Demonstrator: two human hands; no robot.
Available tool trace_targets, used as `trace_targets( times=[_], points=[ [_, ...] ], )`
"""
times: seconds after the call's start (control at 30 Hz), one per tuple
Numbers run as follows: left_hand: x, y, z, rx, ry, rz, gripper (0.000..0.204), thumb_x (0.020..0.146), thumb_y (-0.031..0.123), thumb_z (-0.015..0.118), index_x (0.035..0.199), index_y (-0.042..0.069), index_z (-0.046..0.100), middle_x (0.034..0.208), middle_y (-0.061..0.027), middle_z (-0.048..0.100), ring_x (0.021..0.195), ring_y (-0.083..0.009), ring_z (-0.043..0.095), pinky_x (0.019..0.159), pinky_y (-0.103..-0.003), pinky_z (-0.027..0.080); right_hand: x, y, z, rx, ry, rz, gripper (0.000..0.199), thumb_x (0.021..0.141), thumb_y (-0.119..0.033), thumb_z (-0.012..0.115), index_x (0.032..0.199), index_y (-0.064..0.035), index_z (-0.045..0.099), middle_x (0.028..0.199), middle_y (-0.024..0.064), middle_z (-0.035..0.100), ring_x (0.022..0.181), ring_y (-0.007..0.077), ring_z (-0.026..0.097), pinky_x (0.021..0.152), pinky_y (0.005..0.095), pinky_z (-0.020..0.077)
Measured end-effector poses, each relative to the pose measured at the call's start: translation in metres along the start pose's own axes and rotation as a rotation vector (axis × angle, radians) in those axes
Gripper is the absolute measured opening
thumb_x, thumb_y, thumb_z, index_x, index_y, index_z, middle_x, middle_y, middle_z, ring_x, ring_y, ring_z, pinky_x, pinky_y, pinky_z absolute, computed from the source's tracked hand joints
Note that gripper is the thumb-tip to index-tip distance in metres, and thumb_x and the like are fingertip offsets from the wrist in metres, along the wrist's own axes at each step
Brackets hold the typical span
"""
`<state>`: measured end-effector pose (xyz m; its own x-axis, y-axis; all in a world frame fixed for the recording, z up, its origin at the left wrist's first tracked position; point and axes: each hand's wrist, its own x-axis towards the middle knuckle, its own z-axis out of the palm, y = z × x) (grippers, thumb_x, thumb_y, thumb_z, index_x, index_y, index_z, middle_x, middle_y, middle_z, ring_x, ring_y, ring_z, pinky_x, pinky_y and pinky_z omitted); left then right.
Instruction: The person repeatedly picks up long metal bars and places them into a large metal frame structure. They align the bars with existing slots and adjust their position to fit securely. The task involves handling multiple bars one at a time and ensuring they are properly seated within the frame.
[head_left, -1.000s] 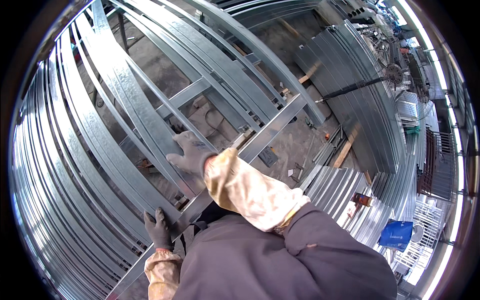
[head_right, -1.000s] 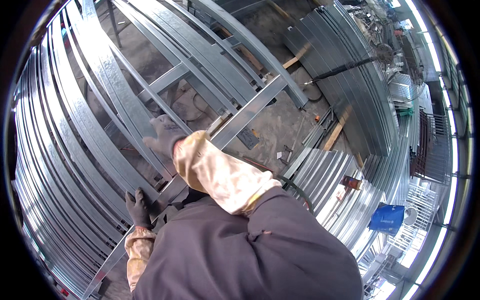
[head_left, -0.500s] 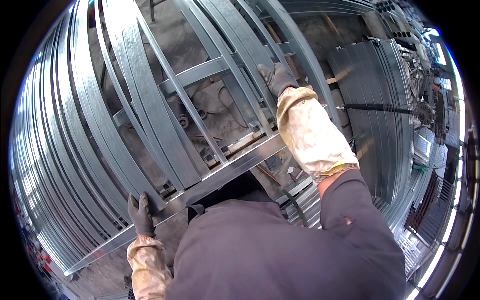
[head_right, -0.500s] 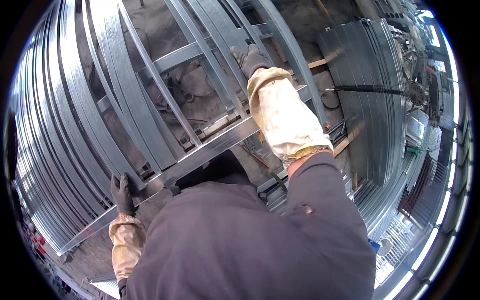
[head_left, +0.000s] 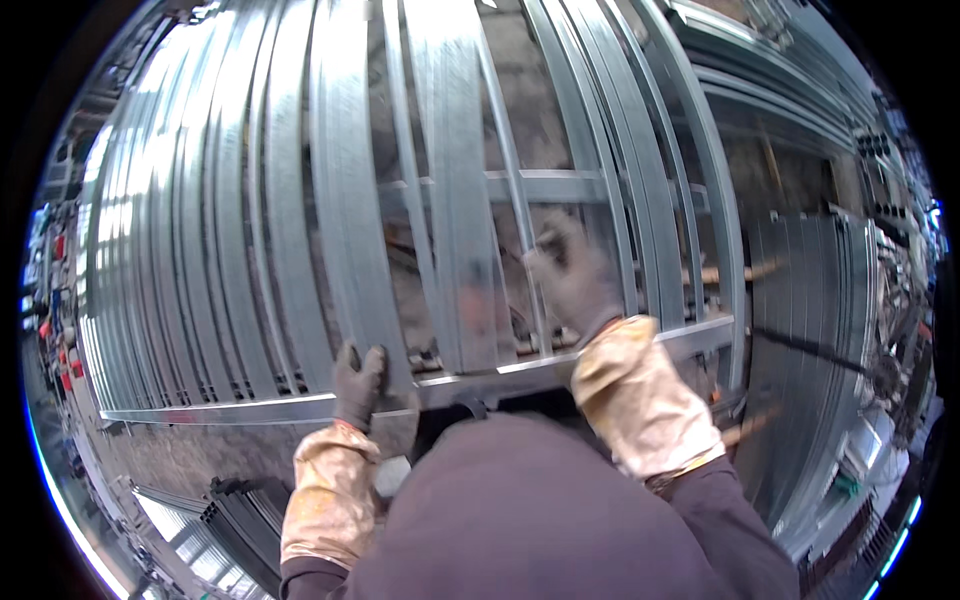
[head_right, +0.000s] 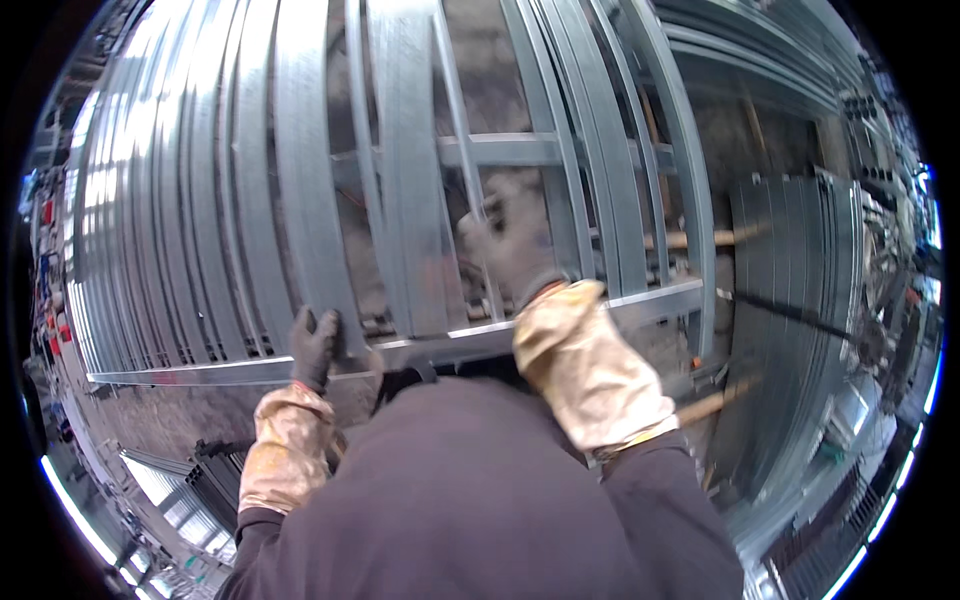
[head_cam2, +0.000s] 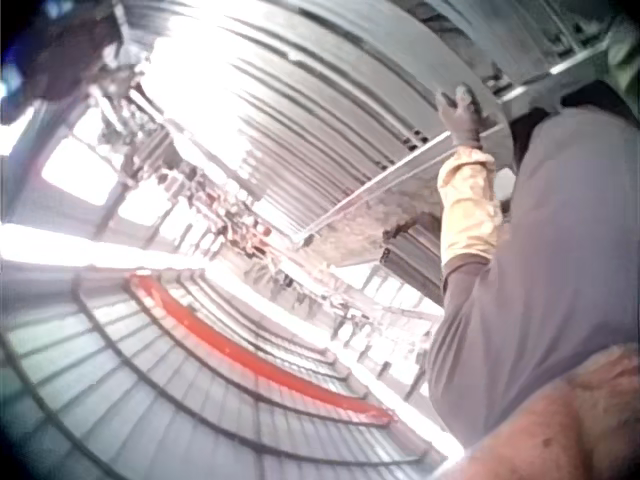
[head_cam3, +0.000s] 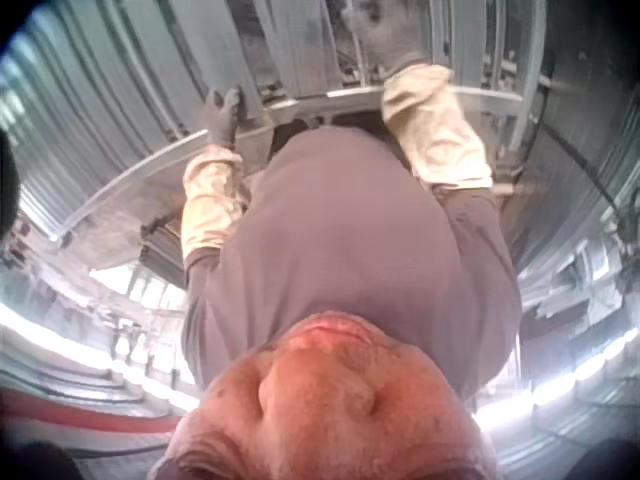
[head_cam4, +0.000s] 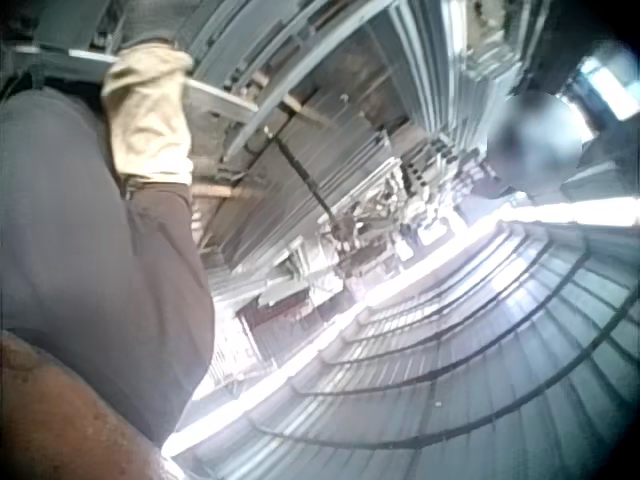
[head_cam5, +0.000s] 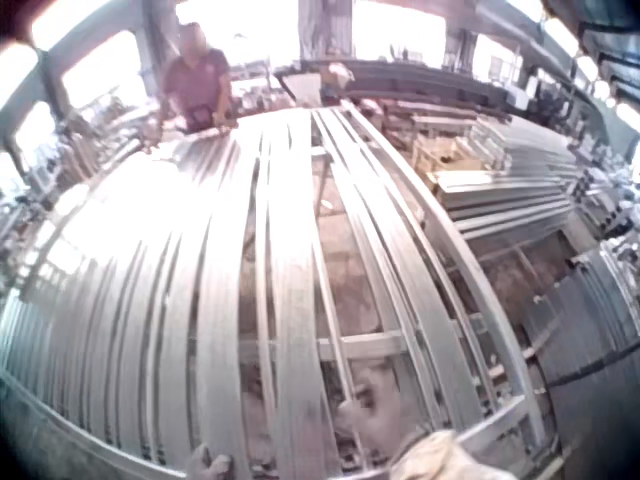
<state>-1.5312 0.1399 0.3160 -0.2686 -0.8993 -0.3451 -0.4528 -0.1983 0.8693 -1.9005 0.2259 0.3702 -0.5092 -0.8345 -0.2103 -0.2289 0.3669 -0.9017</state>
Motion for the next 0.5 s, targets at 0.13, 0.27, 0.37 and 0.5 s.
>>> trace_targets(
  times=[0.13,0.27,0.37,0.5],
  points=[
    [0.003,0.010,0.000,0.053,-0.057,-0.165,0.031,0.092,0.025,0.074,0.105,-0.002,0.065,0.089,-0.0102,0.071,0.080,-0.0176,0.064,0.073,-0.037,0.053,0.036,-0.025,0.090,-0.338,0.089,0.095,0.104,0.084,-0.045,0.083,0.160,-0.0009,0.027,0.154,0.0259,0.044,0.142,0.0385,0.048,0.116,0.0477,0.0416],
    [0.003,-0.013,0.007,0.022,-0.011,0.060,0.040,0.091,0.028,0.076,0.111,-0.004,0.066,0.098,-0.0173,0.074,0.091,-0.0245,0.071,0.082,-0.040,0.055,0.063,-0.089,0.118,-0.549,0.000,0.389,0.127,0.078,-0.054,0.085,0.165,-0.0031,0.008,0.164,0.0236,0.029,0.152,0.0416,0.031,0.124,0.0494,0.0306],
    [0.007,-0.028,0.008,-0.035,-0.084,-0.023,0.043,0.091,0.030,0.077,0.113,-0.005,0.065,0.102,-0.0170,0.074,0.095,-0.0243,0.071,0.084,-0.038,0.055,0.069,-0.067,0.146,-0.670,0.061,0.383,0.132,0.076,-0.057,0.085,0.166,-0.0039,0.004,0.165,0.0235,0.028,0.150,0.0411,0.034,0.123,0.0501,0.0311],
    [0.006,-0.006,0.015,-0.094,-0.116,0.026,0.045,0.092,0.029,0.077,0.117,-0.006,0.063,0.104,-0.0168,0.074,0.094,-0.0241,0.070,0.085,-0.038,0.055,0.077,-0.082,0.114,-0.727,0.083,0.476,0.128,0.076,-0.046,0.083,0.166,-0.0049,0.003,0.162,0.0273,0.035,0.146,0.0420,0.043,0.122,0.0508,0.0339]
  ],
)
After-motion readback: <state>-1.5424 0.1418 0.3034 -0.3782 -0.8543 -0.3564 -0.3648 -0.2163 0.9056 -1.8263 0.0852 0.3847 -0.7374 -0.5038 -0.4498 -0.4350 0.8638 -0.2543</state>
